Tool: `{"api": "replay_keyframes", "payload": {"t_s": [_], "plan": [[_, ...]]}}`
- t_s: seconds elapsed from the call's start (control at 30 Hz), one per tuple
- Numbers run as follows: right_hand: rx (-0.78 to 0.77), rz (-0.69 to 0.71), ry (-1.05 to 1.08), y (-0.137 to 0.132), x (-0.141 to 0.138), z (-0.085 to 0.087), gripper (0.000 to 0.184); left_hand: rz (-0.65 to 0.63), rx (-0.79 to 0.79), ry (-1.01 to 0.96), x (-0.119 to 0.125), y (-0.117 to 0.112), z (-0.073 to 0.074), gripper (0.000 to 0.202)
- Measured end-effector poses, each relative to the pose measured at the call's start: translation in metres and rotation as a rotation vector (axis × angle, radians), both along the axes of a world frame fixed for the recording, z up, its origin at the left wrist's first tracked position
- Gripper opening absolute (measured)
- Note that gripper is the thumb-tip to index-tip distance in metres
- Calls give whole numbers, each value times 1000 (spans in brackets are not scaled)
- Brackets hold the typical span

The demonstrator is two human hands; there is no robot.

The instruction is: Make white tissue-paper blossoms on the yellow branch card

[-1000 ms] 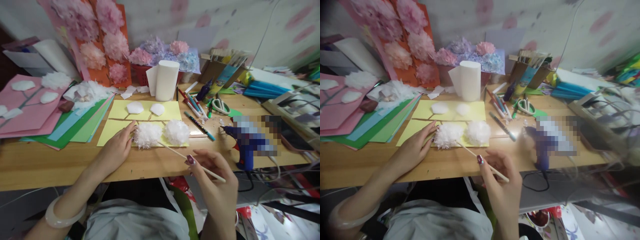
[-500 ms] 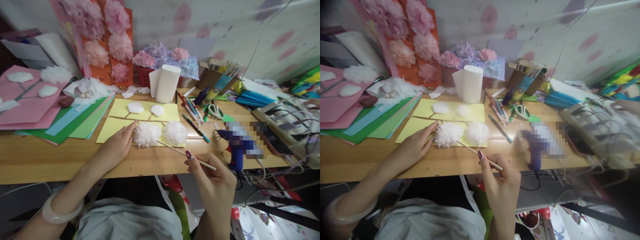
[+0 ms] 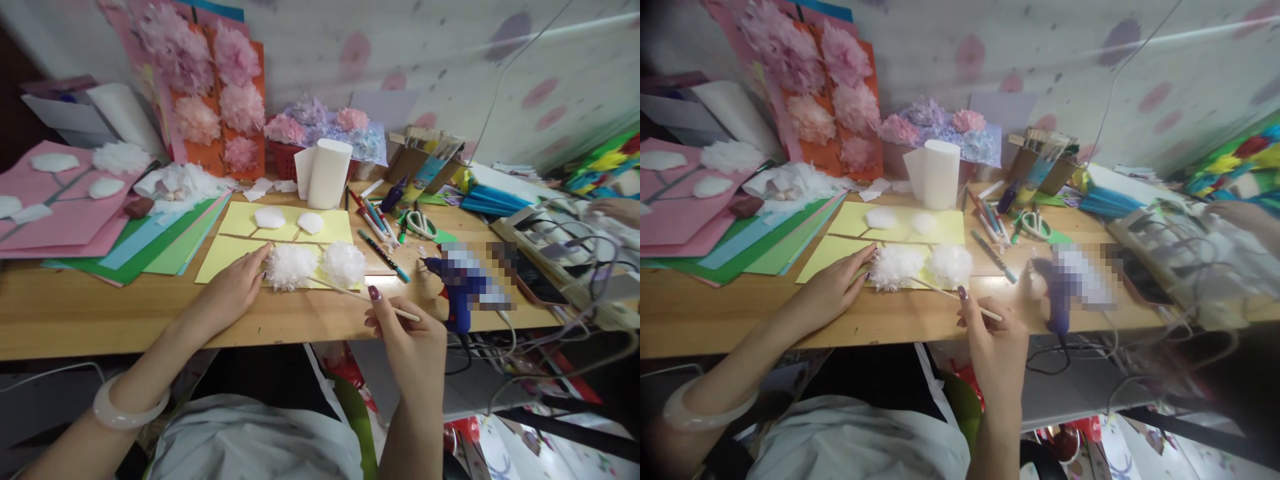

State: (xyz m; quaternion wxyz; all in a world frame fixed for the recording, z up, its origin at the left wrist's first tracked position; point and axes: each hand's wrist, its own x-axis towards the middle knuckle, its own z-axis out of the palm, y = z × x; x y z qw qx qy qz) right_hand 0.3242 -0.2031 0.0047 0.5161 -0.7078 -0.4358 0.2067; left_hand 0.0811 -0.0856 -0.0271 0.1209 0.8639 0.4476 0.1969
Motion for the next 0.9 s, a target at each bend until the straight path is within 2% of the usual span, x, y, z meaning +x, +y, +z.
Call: {"api": "replay_keyframes", "payload": {"t_s": [0.33, 0.43, 0.57, 0.63, 0.73, 0.9], "plan": [[29, 123, 55, -7, 5, 4, 20, 12, -24, 3, 0, 1, -1, 55], [5, 74, 37, -9, 4, 5, 25, 6, -21, 4, 1, 1, -1, 55], [-44, 30, -47, -11, 3, 6, 46, 14, -16, -3, 2, 1, -1, 53], [-59, 9, -69, -11, 3, 7, 50, 11, -8, -8, 2, 0, -1, 52], [-55, -4, -56, -12, 4, 7, 47, -2, 9, -5, 1, 1, -2, 51], [-26, 10, 41, -14, 8, 6, 31, -2, 41, -3, 0, 2, -5, 48]]}}
